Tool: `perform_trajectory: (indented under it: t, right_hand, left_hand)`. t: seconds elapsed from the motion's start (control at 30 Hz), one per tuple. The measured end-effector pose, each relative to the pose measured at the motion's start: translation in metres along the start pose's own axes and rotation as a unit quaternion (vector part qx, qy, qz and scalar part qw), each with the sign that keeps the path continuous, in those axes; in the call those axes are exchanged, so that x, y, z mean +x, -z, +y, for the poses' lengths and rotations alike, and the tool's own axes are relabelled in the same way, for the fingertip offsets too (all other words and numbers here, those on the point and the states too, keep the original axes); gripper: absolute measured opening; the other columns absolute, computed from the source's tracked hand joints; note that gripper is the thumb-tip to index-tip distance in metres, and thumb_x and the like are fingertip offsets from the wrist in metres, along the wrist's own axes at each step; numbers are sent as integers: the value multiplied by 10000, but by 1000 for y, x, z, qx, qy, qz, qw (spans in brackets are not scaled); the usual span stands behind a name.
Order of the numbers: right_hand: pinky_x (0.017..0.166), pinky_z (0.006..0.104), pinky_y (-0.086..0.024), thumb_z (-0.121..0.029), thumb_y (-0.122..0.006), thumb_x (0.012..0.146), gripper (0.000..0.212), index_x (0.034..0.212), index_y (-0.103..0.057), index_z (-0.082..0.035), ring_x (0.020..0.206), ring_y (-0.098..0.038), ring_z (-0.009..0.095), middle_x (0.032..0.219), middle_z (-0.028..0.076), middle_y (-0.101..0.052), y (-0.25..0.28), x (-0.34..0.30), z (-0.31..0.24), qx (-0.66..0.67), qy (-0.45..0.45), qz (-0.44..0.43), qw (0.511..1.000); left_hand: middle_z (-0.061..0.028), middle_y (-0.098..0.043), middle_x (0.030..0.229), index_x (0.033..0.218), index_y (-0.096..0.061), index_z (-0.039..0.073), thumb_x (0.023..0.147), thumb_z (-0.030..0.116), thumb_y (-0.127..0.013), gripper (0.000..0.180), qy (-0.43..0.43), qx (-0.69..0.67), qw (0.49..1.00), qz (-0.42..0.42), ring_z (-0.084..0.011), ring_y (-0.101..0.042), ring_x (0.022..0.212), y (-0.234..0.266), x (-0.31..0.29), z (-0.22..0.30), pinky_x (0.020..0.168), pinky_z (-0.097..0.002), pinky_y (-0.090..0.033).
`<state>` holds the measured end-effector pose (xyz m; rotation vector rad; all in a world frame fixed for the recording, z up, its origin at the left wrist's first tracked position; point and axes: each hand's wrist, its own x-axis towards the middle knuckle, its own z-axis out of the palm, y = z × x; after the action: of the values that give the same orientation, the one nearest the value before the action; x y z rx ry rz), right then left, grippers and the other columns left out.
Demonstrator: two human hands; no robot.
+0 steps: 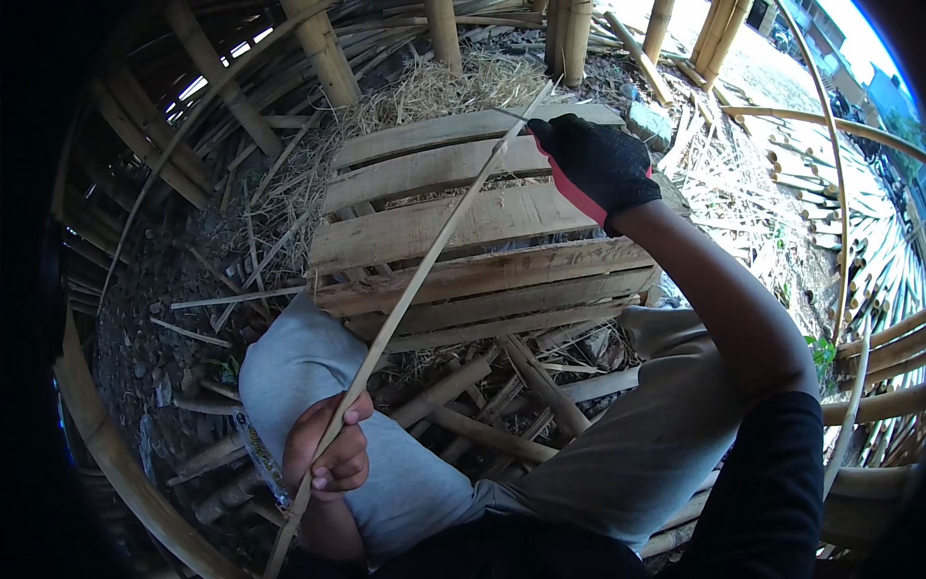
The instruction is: The person uses a knife to shave and smooth a thin bamboo stick held in the left hand. The person repeatedly scrapes along the stick's length, rotating it to work different sides, while seated in a bamboo-framed workspace.
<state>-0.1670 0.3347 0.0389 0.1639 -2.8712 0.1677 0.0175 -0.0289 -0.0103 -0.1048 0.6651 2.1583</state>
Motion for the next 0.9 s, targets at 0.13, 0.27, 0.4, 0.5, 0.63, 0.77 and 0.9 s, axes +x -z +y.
perform_trajectory:
  t: [0.13, 0.27, 0.4, 0.5, 0.63, 0.77, 0.9]
  right_hand:
    - [778, 466, -534, -255, -457, 1006, 261, 1183, -629, -171, 963, -682, 332, 1011, 123, -709, -36, 5, 67, -29, -46, 82, 995]
    - [689, 423, -543, -264, -469, 1016, 272, 1220, -632, -191, 869, -701, 288, 947, 68, -717, -35, -4, 51, 24, 8, -25, 999]
    - [611, 389, -538, -265, -584, 946, 360, 1299, -616, -200, 731, -676, 246, 791, 64, -642, -45, -13, 26, -110, 291, 52, 949]
    - [607, 390, -541, -228, -589, 926, 377, 1300, -615, -189, 744, -686, 247, 804, 63, -648, -49, -20, 6, -136, 370, 31, 918]
    - [598, 416, -537, -156, -575, 908, 334, 1237, -630, -143, 718, -693, 257, 811, 69, -678, -61, -9, 18, -177, 284, 63, 940]
    - [541, 424, -510, -226, -581, 931, 375, 1293, -599, -132, 649, -658, 281, 751, 90, -646, -56, -4, 35, -169, 221, 8, 960]
    - [536, 428, -504, -220, -581, 936, 342, 1264, -609, -128, 641, -651, 284, 733, 96, -632, -48, -10, 20, -143, 227, 40, 963]
  left_hand:
    - [3, -394, 446, 1035, -411, 66, 1107, 266, -250, 267, -23, -70, 994, -81, -50, -286, 286, 8, 6, 1, 284, -190, -209]
    - [-35, -450, 465, 1072, -405, 31, 1097, 229, -205, 282, -50, -204, 970, -125, -80, -362, 297, 20, 0, -3, 290, -198, -242]
    - [-67, -498, 506, 1110, -393, 13, 1090, 292, -222, 328, -75, -231, 955, -172, -94, -391, 313, 23, 4, -4, 298, -194, -278]
    - [-47, -447, 454, 1078, -425, 33, 1101, 238, -171, 327, -60, -228, 965, -115, -100, -397, 303, 22, 2, -4, 297, -198, -251]
    - [-49, -455, 459, 1087, -418, 32, 1100, 265, -169, 340, -48, -227, 964, -131, -94, -390, 303, 21, 3, -2, 294, -198, -254]
    - [-47, -477, 480, 1100, -396, 32, 1095, 295, -176, 342, -68, -221, 963, -140, -97, -391, 306, 21, 2, -2, 290, -200, -270]
    - [-47, -472, 476, 1088, -398, 31, 1094, 284, -176, 336, -62, -228, 961, -143, -103, -389, 303, 17, 3, -2, 286, -208, -273]
